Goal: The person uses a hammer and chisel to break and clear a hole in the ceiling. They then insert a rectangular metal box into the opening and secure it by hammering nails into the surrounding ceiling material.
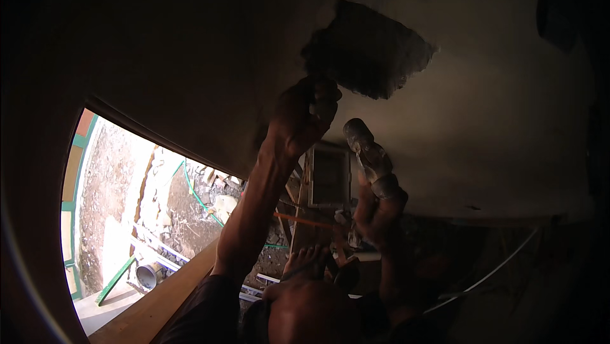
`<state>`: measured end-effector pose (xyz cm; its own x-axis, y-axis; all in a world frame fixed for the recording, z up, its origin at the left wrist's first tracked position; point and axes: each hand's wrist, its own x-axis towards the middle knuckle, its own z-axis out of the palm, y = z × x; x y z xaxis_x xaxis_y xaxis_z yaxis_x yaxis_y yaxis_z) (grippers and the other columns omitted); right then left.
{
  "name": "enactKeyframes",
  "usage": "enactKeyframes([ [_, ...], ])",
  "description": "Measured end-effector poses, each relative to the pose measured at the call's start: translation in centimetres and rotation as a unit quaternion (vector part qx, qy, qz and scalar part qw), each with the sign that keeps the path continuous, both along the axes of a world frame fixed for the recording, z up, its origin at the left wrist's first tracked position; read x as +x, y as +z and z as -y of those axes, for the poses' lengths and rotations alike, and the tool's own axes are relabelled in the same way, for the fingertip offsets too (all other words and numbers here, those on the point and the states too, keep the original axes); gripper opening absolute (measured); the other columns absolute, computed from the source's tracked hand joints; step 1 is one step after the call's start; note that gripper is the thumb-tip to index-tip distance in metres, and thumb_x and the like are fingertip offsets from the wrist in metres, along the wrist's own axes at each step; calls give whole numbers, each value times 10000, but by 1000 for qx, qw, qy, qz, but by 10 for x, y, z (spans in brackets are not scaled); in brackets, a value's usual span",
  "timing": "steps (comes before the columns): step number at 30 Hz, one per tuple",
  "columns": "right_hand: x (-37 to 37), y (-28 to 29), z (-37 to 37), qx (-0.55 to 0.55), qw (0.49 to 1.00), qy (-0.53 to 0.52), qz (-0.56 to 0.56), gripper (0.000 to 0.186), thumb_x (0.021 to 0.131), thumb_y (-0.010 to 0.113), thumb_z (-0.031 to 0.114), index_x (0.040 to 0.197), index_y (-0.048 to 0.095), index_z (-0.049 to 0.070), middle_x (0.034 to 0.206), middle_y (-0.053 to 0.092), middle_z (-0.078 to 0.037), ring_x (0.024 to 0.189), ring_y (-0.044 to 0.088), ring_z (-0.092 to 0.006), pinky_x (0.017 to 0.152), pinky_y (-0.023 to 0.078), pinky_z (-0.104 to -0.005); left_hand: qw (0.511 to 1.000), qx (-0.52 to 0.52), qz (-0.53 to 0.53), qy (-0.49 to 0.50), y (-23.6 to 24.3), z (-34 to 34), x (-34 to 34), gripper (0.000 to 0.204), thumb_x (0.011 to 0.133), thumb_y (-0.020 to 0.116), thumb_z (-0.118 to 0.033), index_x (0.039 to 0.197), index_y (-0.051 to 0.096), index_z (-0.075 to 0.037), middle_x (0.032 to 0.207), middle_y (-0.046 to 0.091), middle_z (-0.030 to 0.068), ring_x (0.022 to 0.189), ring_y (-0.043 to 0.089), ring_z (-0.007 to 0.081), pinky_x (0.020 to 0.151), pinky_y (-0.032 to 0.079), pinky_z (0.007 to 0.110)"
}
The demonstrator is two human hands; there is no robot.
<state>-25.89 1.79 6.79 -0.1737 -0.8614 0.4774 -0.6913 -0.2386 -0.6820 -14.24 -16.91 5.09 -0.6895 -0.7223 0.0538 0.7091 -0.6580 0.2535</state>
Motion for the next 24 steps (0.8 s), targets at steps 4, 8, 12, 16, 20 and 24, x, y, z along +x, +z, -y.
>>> enactKeyframes([
  [4,6,1,4,-11,998,-8,-65,110,770,637,78,866,592,48,690,603,-127,592,645,-282,535,504,-339,997,-19,63,51,9,-6,2,142,974,392,-71,864,480,-49,716,444,3,613,447,64,500,414,180],
  [8,-5,-13,-11,-50,986,1,-161,163,691,654,37,825,568,72,628,547,-92,579,610,-253,560,492,-351,974,109,-176,-87,10,-3,-4,155,976,387,-79,851,476,-60,713,451,8,592,456,68,492,425,198],
  [12,-4,-14,20,63,996,36,-60,177,726,670,86,858,564,33,572,536,-104,511,584,-292,477,451,-358,983,82,-135,-97,6,-1,2,182,987,369,-98,832,461,-72,701,444,7,536,415,64,453,393,194],
  [16,14,-23,19,2,994,13,-109,82,770,609,42,802,535,26,603,543,-136,555,587,-319,486,434,-371,997,42,-23,-60,-5,4,15,183,984,372,-104,820,453,-92,687,438,-3,509,394,61,424,367,197],
  [20,0,-11,11,13,994,78,-82,132,757,614,62,720,491,28,592,481,-93,520,488,-292,471,381,-340,994,45,-26,-96,0,9,5,169,984,387,-119,840,472,-101,678,457,-9,505,412,73,417,369,217],
  [24,-6,-30,34,-25,986,0,-165,177,675,668,61,716,498,35,573,437,-87,489,490,-283,464,381,-322,994,-36,94,-36,12,-1,6,155,991,397,-134,879,491,-83,684,485,3,522,431,86,417,365,218],
])
